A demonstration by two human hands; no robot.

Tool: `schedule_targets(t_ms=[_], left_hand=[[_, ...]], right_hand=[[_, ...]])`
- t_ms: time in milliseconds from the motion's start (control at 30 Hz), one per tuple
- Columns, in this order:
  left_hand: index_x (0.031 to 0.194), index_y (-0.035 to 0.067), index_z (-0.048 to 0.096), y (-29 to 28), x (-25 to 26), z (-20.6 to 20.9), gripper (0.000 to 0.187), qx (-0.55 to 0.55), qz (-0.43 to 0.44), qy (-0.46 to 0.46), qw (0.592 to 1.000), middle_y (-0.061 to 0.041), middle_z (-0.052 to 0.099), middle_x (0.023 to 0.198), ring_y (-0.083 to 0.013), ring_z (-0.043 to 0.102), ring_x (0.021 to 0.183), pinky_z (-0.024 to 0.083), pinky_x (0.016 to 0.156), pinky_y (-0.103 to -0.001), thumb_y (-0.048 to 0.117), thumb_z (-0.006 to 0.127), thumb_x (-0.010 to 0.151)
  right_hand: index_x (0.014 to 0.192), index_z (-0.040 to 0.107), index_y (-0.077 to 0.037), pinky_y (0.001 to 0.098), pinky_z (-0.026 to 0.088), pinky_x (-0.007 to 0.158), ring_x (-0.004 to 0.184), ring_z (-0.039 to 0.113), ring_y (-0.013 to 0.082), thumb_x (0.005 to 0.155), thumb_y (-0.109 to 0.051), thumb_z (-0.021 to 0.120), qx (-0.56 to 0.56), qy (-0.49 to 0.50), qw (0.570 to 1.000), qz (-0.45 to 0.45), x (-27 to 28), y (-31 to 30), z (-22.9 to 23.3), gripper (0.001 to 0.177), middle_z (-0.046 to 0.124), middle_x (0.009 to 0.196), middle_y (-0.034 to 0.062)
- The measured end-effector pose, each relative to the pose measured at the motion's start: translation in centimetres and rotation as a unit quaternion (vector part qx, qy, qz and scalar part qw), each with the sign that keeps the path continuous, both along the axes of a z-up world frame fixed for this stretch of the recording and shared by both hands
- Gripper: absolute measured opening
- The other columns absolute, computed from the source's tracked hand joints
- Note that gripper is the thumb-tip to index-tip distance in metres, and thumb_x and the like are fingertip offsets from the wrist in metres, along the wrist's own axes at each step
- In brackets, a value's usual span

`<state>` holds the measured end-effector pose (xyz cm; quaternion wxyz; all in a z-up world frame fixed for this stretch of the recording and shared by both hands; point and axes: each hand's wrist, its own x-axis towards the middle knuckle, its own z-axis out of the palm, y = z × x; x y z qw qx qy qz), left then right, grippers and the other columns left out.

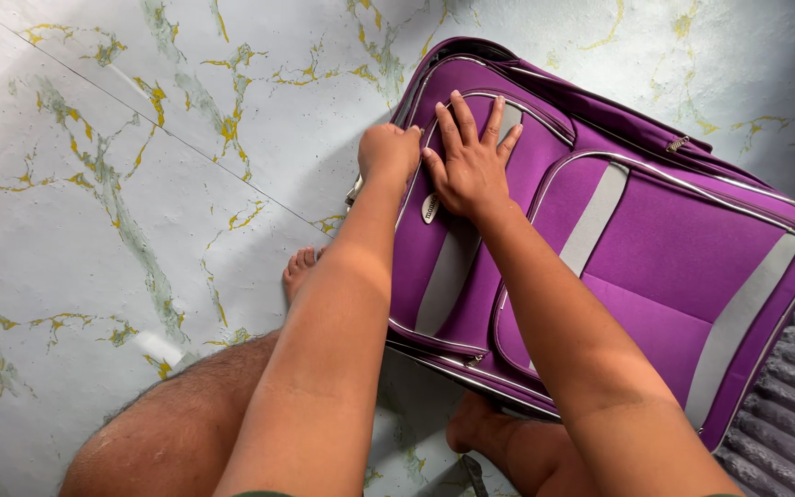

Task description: The person opens a purple suitcase and begins packing clothes. They fold a white shirt and place it inside the suitcase, then pick up a striped shirt and fold it on the sofa.

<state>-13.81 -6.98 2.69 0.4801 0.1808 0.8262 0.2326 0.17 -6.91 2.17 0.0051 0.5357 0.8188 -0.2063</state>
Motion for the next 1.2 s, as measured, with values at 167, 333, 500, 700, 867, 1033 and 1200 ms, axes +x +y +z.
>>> schedule_targets(t_ms=[167, 333, 500, 700, 867, 1033, 1200], left_hand=[[0.075, 0.008, 0.075, -2.6, 0.3, -2.6, 0.031, 0.026, 0.004, 0.033, 0.999, -0.009, 0.076, 0.076, -0.0227, 0.073, 0.072, 0.058, 0.074, -0.038, 0.037, 0.075, 0.084], [0.075, 0.008, 0.075, -4.0, 0.5, -1.1, 0.031, -0.021, 0.009, 0.011, 1.000, -0.008, 0.076, 0.075, -0.0213, 0.073, 0.073, 0.057, 0.074, -0.038, 0.038, 0.075, 0.086], [0.075, 0.007, 0.075, -6.9, 0.0, -0.9, 0.031, -0.043, -0.003, 0.033, 0.999, -0.009, 0.074, 0.076, -0.0226, 0.070, 0.071, 0.054, 0.074, -0.038, 0.036, 0.076, 0.087], [0.072, 0.007, 0.071, -10.0, 0.6, 0.8, 0.035, -0.021, 0.055, -0.026, 0.998, -0.006, 0.071, 0.069, -0.0200, 0.069, 0.067, 0.058, 0.070, -0.037, 0.036, 0.069, 0.093], [0.072, 0.009, 0.069, -11.5, 0.4, 1.3, 0.035, -0.017, 0.010, 0.012, 1.000, -0.006, 0.070, 0.067, -0.0201, 0.069, 0.065, 0.056, 0.070, -0.037, 0.037, 0.068, 0.094], [0.072, 0.007, 0.068, -13.2, 0.6, 0.4, 0.036, 0.022, 0.013, 0.030, 0.999, -0.008, 0.070, 0.067, -0.0219, 0.068, 0.065, 0.055, 0.069, -0.038, 0.036, 0.071, 0.091], [0.071, 0.005, 0.068, -14.8, 0.7, 0.2, 0.035, 0.028, 0.062, 0.001, 0.998, -0.009, 0.071, 0.069, -0.0233, 0.068, 0.065, 0.056, 0.069, -0.039, 0.036, 0.073, 0.089]], right_hand=[[0.161, 0.033, -0.019, 0.0789, -0.007, 0.114, 0.153, -0.009, 0.0510, 0.103, -0.050, 0.049, -0.006, 0.012, 1.000, -0.011, 0.1, 0.1, -0.1, 0.068, 0.014, 0.172, 0.0046], [0.161, 0.032, -0.020, 0.0781, -0.007, 0.114, 0.153, -0.011, 0.0498, 0.102, -0.050, 0.050, -0.017, 0.005, 1.000, -0.013, 0.3, 0.2, -0.2, 0.069, 0.014, 0.171, 0.0044], [0.162, 0.031, -0.024, 0.0768, -0.008, 0.115, 0.154, -0.012, 0.0475, 0.101, -0.052, 0.050, -0.024, 0.003, 0.999, -0.021, 0.2, 0.3, -0.3, 0.070, 0.013, 0.172, 0.0027], [0.162, 0.026, -0.026, 0.0772, -0.009, 0.115, 0.154, -0.016, 0.0464, 0.101, -0.054, 0.048, -0.043, -0.037, 0.998, -0.020, 0.2, 0.7, -0.9, 0.071, 0.007, 0.172, 0.0006], [0.164, 0.021, -0.027, 0.0782, -0.008, 0.114, 0.153, -0.017, 0.0484, 0.102, -0.055, 0.045, -0.059, -0.059, 0.996, -0.029, -0.2, -0.8, -0.2, 0.073, 0.001, 0.173, 0.0011], [0.165, 0.019, -0.028, 0.0784, -0.005, 0.114, 0.153, -0.015, 0.0493, 0.100, -0.058, 0.045, -0.060, -0.066, 0.996, -0.032, -0.5, -4.2, 0.4, 0.076, -0.004, 0.173, 0.0056], [0.164, 0.020, -0.030, 0.0765, -0.006, 0.115, 0.153, -0.015, 0.0482, 0.099, -0.061, 0.042, -0.063, -0.093, 0.994, -0.010, -0.6, -8.5, 0.9, 0.075, -0.004, 0.173, 0.0068]])
